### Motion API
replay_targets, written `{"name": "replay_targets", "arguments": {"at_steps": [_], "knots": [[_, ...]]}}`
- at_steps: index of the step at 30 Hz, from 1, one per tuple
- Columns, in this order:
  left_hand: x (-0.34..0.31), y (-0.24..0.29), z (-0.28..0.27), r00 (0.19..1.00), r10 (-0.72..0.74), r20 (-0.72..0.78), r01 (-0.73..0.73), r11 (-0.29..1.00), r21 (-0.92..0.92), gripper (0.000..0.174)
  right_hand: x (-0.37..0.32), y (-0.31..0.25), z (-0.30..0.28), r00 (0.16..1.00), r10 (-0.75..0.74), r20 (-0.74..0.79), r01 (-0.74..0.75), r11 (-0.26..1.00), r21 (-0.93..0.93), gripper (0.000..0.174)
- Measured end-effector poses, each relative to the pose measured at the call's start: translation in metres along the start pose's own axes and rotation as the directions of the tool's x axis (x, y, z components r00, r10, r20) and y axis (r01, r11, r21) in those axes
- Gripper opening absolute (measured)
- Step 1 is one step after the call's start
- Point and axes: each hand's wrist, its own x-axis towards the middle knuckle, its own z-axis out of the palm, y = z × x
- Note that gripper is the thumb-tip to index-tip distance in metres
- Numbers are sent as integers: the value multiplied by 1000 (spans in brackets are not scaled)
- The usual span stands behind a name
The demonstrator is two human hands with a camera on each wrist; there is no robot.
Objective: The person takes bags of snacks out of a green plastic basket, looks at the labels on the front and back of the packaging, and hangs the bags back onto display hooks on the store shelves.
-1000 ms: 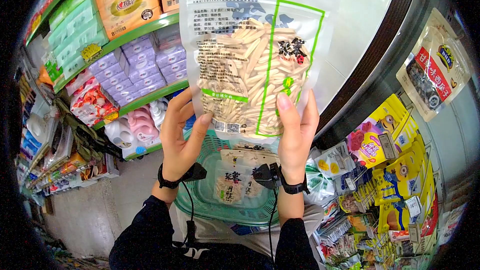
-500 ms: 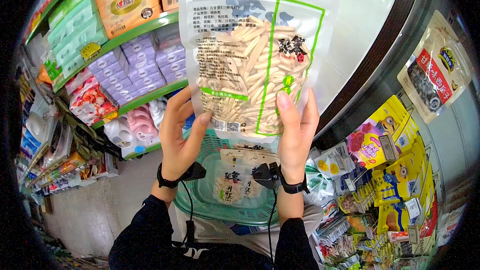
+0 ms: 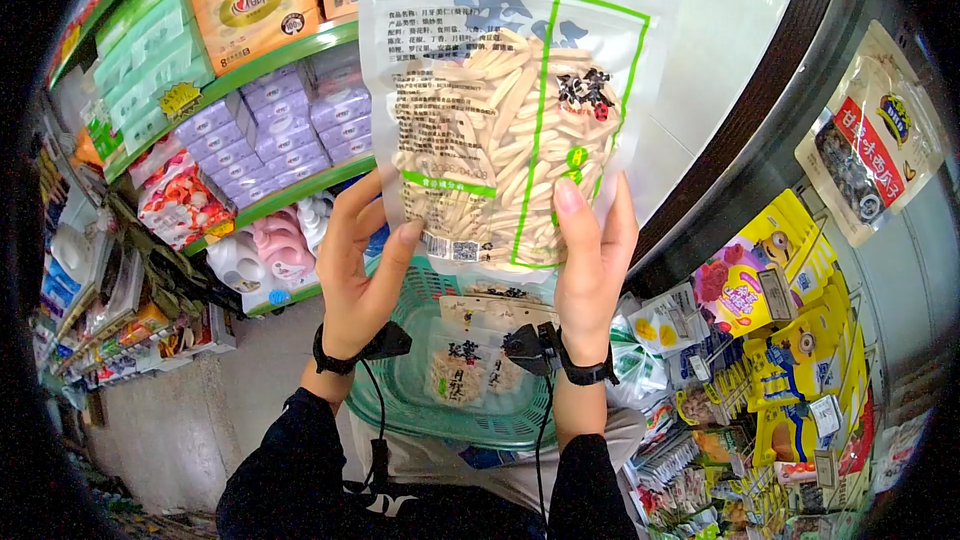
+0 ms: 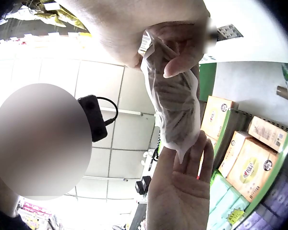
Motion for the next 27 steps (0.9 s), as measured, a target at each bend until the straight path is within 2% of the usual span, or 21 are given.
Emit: {"name": "replay_targets", "arguments": {"at_steps": [5,27], "knots": [[0,3,1,1000,5,15,-5,1000,13,40,0,1,-4,1000,26,7,-26,999,44,32],[-4,8,3,1000,-10,25,9,999,31,40,-6,-3,-10,1000,17,2,-17,1000,-4,35]]}}
